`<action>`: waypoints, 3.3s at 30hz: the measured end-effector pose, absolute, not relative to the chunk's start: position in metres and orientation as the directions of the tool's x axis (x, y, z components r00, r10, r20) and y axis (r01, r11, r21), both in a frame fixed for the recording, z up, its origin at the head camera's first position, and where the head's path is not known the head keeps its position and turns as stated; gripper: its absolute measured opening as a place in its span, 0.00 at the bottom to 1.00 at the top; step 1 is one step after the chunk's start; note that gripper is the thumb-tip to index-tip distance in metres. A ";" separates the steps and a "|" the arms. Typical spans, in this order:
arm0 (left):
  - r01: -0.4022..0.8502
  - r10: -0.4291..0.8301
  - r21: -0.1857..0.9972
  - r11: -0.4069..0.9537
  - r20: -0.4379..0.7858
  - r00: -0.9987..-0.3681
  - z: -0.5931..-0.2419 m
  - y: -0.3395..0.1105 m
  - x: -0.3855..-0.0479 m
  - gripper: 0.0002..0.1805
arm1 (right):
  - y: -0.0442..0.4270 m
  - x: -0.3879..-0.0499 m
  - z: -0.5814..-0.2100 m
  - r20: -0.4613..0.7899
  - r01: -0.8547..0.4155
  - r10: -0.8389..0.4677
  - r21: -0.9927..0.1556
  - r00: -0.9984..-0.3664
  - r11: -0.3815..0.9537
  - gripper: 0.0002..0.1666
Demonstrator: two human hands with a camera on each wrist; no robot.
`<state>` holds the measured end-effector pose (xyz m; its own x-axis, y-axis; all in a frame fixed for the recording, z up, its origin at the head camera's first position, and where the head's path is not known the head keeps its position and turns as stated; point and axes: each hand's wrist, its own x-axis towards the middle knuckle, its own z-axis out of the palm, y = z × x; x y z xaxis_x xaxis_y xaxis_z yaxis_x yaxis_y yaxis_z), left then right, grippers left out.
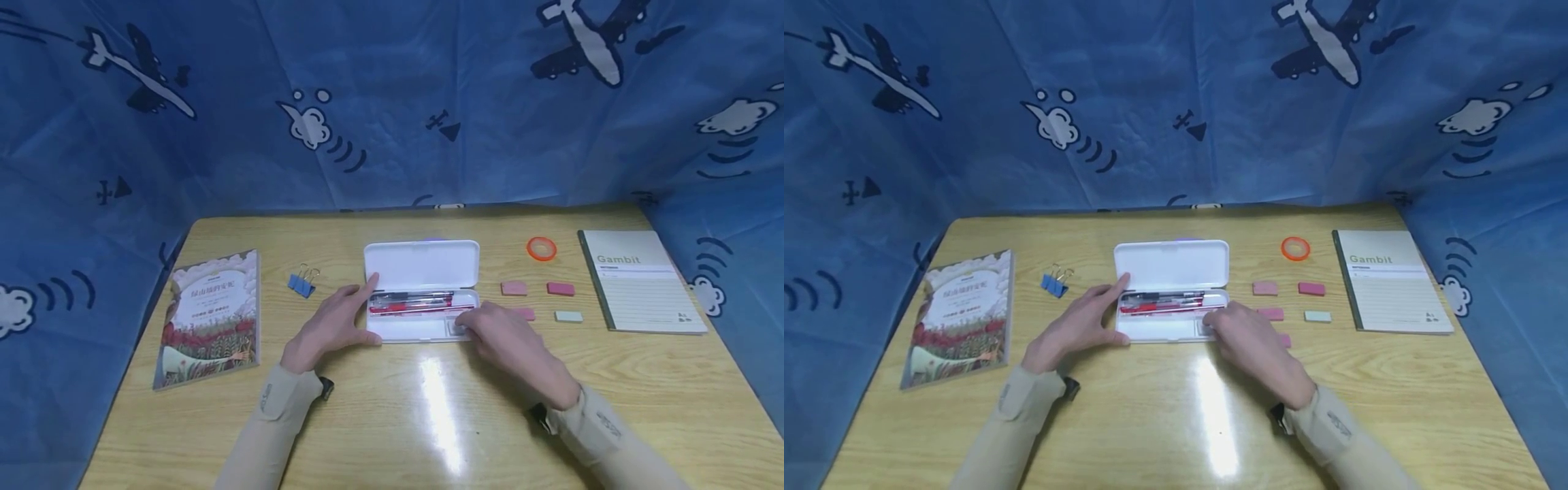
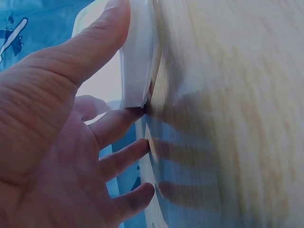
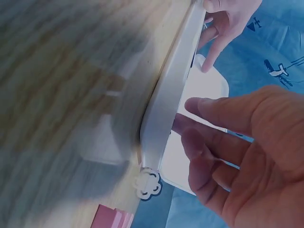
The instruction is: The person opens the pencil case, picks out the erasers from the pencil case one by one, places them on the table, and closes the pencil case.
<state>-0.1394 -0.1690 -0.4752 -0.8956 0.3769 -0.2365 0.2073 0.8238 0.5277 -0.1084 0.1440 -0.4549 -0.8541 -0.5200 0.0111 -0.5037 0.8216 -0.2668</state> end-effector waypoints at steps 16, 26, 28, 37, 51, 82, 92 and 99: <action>0.214 0.378 0.531 0.820 -0.221 -0.899 -0.473 -0.167 -0.138 0.65 | 0.132 -0.118 -0.462 0.022 -0.566 -0.569 -0.153 -0.822 0.810 0.14; 0.211 0.378 0.532 0.820 -0.227 -0.898 -0.473 -0.167 -0.138 0.65 | 0.132 -0.119 -0.460 0.054 -0.531 -0.531 -0.185 -0.846 0.827 0.08; 0.206 0.374 0.532 0.821 -0.230 -0.899 -0.473 -0.167 -0.138 0.65 | 0.132 -0.119 -0.460 0.053 -0.532 -0.532 -0.189 -0.845 0.825 0.08; 0.190 0.364 0.538 0.822 -0.238 -0.901 -0.474 -0.167 -0.138 0.65 | 0.138 -0.122 -0.461 0.176 -0.575 -0.548 -0.228 -0.818 0.786 0.10; 0.197 0.370 0.540 0.818 -0.233 -0.899 -0.474 -0.167 -0.137 0.65 | 0.190 -0.119 -0.436 0.125 -0.444 -0.427 -0.301 -0.896 0.844 0.13; 0.223 0.387 0.527 0.820 -0.224 -0.895 -0.475 -0.169 -0.139 0.65 | 0.306 -0.106 -0.462 -0.046 -0.326 -0.354 -0.290 -0.934 0.900 0.09; 0.223 0.390 0.536 0.814 -0.222 -0.894 -0.475 -0.169 -0.139 0.65 | 0.303 -0.108 -0.465 -0.019 -0.367 -0.383 -0.244 -0.924 0.898 0.07; 0.213 0.382 0.536 0.817 -0.226 -0.896 -0.474 -0.169 -0.139 0.65 | 0.301 -0.109 -0.465 -0.020 -0.367 -0.382 -0.229 -0.924 0.901 0.07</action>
<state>-0.1393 -0.1690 -0.4741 -0.8959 0.3824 -0.2261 0.2134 0.8169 0.5359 -0.1087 0.3015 -0.4654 -0.9241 -0.3816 -0.0195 -0.3673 0.9013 -0.2295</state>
